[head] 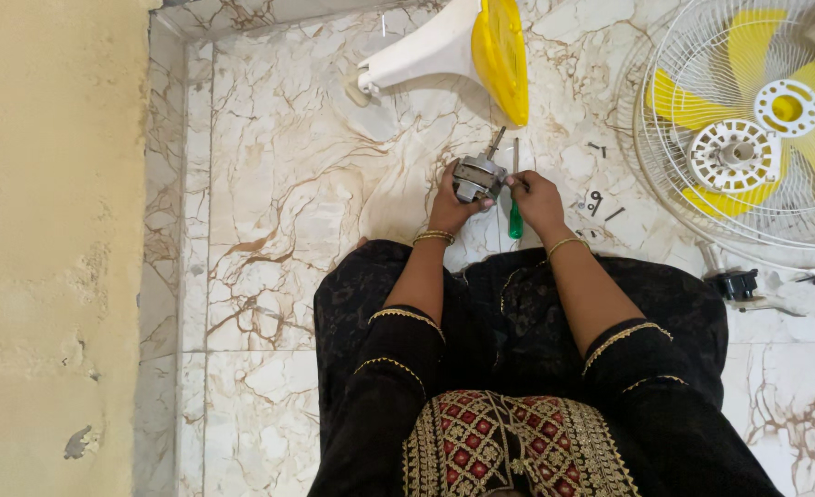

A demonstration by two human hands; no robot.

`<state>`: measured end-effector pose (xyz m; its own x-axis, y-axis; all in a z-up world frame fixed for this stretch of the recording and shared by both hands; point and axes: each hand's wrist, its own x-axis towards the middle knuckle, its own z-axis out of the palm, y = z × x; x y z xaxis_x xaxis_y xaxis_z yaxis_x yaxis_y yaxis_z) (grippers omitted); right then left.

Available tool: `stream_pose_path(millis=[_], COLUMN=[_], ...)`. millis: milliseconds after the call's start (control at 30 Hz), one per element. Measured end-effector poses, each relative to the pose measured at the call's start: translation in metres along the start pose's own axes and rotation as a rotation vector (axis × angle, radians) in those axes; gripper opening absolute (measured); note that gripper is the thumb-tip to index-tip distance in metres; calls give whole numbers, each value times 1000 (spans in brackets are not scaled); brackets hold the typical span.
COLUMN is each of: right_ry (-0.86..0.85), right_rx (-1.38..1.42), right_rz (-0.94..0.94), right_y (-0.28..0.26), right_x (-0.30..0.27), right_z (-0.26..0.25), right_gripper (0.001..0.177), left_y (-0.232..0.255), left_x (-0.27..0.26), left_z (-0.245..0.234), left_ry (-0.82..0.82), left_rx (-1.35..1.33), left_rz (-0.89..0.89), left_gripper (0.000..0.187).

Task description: The person sits on the floor and uses a green screwdriver to adjust and tighten screws on a disassembled electric fan motor. The person rotates the motor housing and repeatedly tightens screws on different sides.

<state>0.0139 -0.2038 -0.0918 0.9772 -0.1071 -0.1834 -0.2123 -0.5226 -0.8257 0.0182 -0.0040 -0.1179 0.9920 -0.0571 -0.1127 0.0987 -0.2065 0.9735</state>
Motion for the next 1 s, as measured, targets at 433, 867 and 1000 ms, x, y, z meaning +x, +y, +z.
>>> stream_pose_path(millis=[433,867,1000], right_ry=[136,68,-108], right_rx=[-93,-263,-463], right_rz=[-271,-439,-203], right_y=[-15,-5,2], right_x=[-6,-11,-3], right_z=[1,9,14], right_gripper=[28,77,59], left_y=[16,-5,-7], left_x=[-28,-17,-14], left_z=[7,13,13], left_ry=[336,191,157], left_rx=[409,306,293], left_rz=[65,64,76], left_gripper=[89,115,106])
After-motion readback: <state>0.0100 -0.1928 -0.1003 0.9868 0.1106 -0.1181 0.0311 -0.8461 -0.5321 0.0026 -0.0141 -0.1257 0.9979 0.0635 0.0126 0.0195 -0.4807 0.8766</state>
